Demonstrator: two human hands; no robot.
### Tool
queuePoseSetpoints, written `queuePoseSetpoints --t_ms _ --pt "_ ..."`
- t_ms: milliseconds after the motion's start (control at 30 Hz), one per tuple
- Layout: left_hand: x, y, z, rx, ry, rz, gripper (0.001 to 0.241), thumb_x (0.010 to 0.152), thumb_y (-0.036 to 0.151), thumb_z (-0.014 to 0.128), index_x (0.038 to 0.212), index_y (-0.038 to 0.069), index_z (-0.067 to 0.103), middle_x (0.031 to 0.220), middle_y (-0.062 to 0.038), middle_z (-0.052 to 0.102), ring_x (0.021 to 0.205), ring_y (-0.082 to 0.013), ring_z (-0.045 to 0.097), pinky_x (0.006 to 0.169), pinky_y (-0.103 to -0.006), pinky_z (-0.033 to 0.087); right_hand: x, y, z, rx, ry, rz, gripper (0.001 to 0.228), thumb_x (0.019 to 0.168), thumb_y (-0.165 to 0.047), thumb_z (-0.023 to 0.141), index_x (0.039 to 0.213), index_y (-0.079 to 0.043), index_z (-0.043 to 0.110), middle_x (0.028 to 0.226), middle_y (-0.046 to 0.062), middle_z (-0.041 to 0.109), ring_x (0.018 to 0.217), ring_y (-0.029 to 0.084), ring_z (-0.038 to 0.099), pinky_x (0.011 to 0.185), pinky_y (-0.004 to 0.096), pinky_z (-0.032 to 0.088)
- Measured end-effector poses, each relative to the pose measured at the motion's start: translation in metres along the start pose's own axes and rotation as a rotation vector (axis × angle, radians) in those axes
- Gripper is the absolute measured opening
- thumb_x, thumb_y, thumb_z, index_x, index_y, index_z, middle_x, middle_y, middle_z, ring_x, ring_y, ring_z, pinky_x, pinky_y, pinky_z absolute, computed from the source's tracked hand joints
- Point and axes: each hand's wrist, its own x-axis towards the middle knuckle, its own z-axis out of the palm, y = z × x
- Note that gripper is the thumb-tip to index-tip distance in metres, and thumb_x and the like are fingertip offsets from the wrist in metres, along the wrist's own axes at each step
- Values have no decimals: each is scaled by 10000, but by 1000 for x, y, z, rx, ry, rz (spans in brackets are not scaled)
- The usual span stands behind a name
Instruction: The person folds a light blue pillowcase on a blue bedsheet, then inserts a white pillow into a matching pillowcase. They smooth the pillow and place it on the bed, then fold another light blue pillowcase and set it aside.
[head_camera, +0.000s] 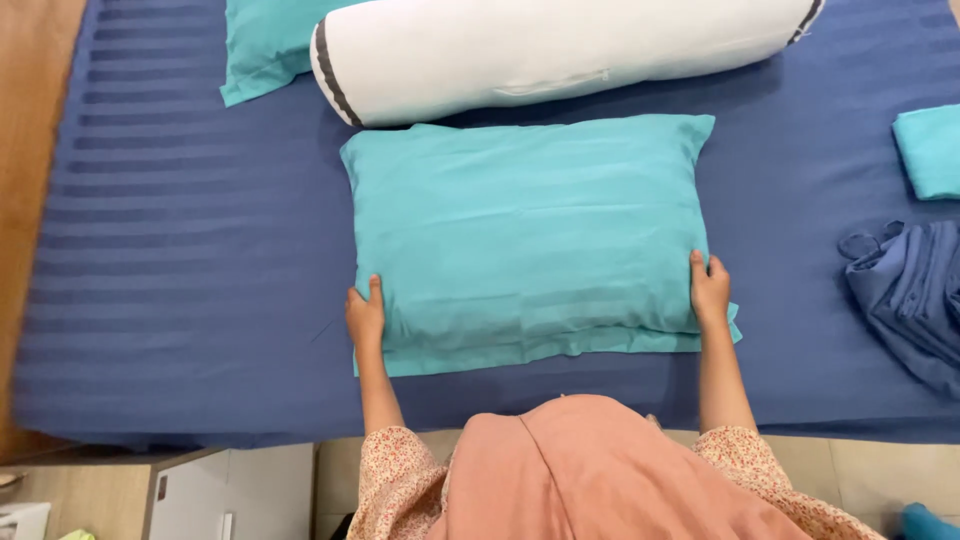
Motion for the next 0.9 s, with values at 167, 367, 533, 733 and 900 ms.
queuePoseSetpoints --t_ms 167,367,533,733,900 --pt "-36 24 -9 -63 195 170 732 969 598 555 1376 -11 550 1291 -302 574 1179 -503 550 972 -563 451 -1 -37 -9 114 167 -181 236 1040 -228 682 1071 6 678 930 130 717 828 204 662 768 365 533" --pt "-74 58 -25 58 405 414 363 1036 334 575 1163 15 695 1088 -176 615 992 -407 601 846 -519 475 -20 -69 -23 91 260 -235 120 1057 -122 665 1061 -1 668 947 119 720 818 184 670 749 359 529" --pt "-127 103 -53 89 474 575 231 1006 212 632 948 14 734 1056 -107 615 906 -347 591 808 -476 472 -29 -73 -16 174 290 -293 113 1108 -112 602 1097 0 613 1095 124 731 872 212 644 797 357 520" --pt "-146 117 -56 -3 474 607 189 981 173 650 970 7 739 1051 -117 603 910 -345 591 796 -462 471 -30 -83 -15 135 218 -175 148 1156 -168 543 1135 -26 582 1023 172 670 910 279 625 838 376 498" --pt "-180 154 -34 -75 372 788 179 918 138 704 1055 27 731 1051 -108 611 924 -342 594 784 -458 489 -28 -61 0 -197 135 -368 211 1037 -170 654 1155 -20 565 1225 219 675 1078 440 606 934 514 457"
